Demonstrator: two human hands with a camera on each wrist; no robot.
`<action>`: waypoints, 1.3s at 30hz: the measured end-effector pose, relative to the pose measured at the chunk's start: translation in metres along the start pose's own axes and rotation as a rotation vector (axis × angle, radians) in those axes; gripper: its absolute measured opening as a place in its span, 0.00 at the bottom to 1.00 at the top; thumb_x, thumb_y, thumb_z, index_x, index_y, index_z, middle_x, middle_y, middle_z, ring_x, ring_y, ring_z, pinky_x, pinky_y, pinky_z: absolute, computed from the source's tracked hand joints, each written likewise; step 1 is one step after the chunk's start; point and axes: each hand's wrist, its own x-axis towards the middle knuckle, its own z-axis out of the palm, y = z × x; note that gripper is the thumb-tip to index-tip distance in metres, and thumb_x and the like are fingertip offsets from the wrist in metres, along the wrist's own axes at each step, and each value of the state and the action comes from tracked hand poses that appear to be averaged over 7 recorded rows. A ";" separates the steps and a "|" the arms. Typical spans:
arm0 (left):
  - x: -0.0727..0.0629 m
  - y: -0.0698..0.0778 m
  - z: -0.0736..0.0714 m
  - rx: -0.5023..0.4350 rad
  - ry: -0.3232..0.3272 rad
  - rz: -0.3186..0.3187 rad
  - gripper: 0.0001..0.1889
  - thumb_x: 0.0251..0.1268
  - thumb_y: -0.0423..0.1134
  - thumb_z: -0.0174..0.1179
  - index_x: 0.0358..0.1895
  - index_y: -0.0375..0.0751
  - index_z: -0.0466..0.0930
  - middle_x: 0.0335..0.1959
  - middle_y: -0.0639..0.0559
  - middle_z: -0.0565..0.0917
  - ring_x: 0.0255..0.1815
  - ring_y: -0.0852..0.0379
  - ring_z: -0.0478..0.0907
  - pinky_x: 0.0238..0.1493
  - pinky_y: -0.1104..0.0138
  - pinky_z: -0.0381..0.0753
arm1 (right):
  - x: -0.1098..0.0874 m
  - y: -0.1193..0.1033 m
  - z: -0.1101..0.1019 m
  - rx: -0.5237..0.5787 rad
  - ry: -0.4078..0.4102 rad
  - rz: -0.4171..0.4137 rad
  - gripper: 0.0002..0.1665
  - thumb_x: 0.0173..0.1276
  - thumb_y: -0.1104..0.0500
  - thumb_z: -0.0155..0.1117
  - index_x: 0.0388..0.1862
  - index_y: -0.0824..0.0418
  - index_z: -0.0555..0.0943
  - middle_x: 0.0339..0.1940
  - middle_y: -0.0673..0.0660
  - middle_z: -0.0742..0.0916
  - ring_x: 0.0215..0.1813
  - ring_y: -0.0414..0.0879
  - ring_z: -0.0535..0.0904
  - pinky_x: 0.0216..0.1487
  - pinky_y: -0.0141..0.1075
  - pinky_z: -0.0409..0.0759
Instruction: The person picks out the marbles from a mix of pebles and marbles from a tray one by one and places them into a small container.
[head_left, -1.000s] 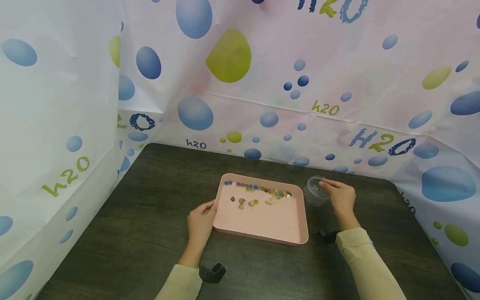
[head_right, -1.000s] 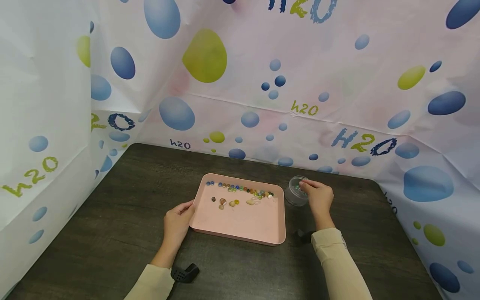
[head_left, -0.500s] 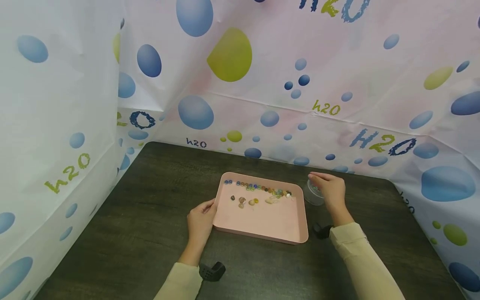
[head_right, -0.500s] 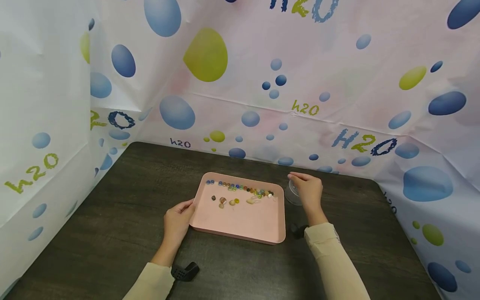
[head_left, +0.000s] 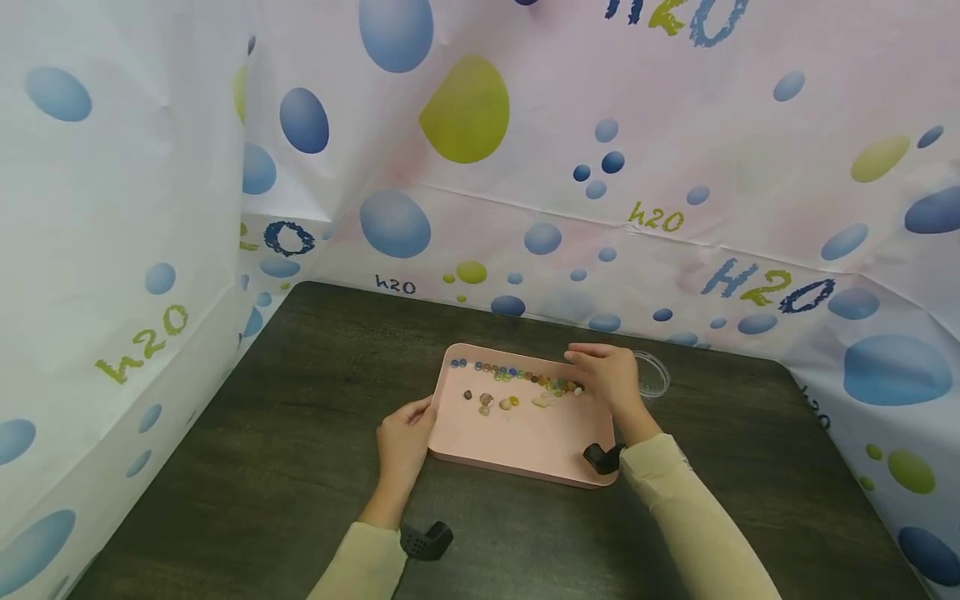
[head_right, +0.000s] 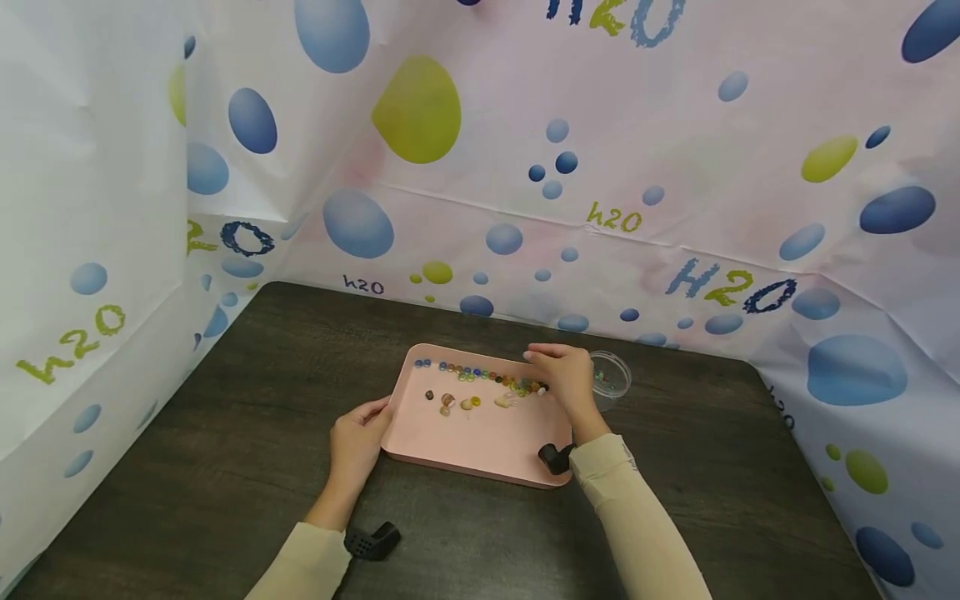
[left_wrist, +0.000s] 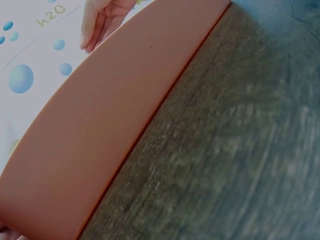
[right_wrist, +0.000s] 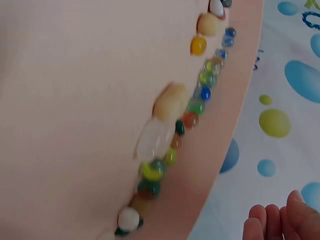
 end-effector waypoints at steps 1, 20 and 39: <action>0.000 0.000 0.000 0.001 0.000 0.003 0.10 0.64 0.34 0.65 0.44 0.32 0.88 0.42 0.36 0.89 0.46 0.43 0.88 0.43 0.64 0.89 | 0.001 0.000 0.004 -0.004 -0.009 0.005 0.24 0.67 0.50 0.70 0.57 0.62 0.84 0.60 0.63 0.85 0.65 0.57 0.78 0.64 0.51 0.80; 0.000 -0.001 0.001 0.008 0.000 0.010 0.10 0.64 0.34 0.64 0.44 0.31 0.88 0.42 0.34 0.88 0.45 0.43 0.88 0.42 0.64 0.89 | 0.011 -0.001 0.056 -0.004 -0.155 0.013 0.15 0.65 0.57 0.71 0.50 0.58 0.88 0.47 0.58 0.91 0.48 0.54 0.87 0.48 0.42 0.88; 0.001 -0.001 0.002 0.015 0.019 0.020 0.09 0.63 0.32 0.65 0.43 0.31 0.88 0.41 0.35 0.89 0.44 0.43 0.89 0.41 0.65 0.89 | 0.025 0.007 0.083 -0.106 -0.162 0.019 0.12 0.60 0.57 0.75 0.44 0.54 0.90 0.51 0.56 0.90 0.63 0.54 0.81 0.60 0.43 0.81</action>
